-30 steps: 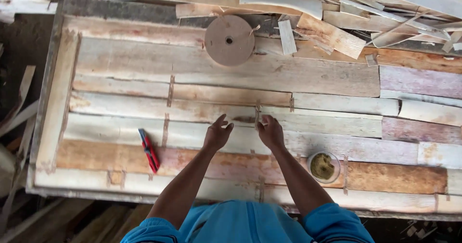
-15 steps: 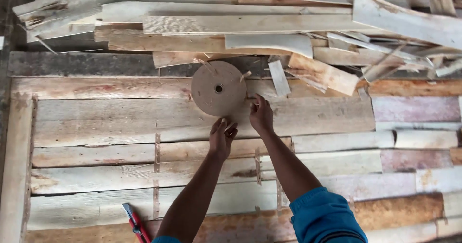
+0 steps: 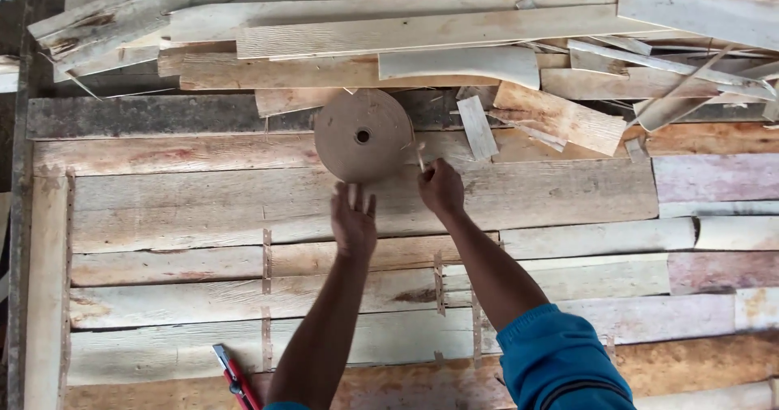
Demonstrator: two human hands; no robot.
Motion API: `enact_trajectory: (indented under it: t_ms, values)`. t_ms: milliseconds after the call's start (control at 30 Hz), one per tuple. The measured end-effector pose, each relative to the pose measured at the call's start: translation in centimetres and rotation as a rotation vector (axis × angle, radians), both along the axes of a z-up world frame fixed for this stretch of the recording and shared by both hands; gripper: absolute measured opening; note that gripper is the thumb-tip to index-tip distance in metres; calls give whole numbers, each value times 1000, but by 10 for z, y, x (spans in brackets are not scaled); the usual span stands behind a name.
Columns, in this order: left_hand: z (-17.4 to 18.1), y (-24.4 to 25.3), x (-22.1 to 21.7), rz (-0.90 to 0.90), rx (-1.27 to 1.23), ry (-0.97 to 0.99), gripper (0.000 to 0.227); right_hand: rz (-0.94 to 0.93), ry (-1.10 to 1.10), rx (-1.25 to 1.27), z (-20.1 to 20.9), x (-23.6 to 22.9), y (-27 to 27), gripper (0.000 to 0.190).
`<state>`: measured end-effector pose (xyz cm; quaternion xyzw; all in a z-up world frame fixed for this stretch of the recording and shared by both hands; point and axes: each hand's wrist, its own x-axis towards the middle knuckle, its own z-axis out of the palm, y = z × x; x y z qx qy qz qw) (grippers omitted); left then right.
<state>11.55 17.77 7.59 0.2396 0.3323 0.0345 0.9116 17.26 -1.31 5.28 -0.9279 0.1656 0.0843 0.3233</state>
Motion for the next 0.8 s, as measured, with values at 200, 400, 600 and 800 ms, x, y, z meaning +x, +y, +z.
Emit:
enact_trajectory:
  t_ms: [200, 400, 600, 800]
  values:
    - [-34, 8, -14, -70, 173, 61, 59, 36, 141, 171, 27, -96, 7, 24]
    - [-49, -39, -57, -271, 38, 112, 41, 127, 243, 187, 23, -189, 26, 20]
    - [-57, -41, -100, -573, 519, 225, 28, 281, 131, 232, 27, -282, 21, 6]
    - [-52, -32, -158, -907, 1284, 186, 26, 458, 44, 259, 14, -355, 14, 15]
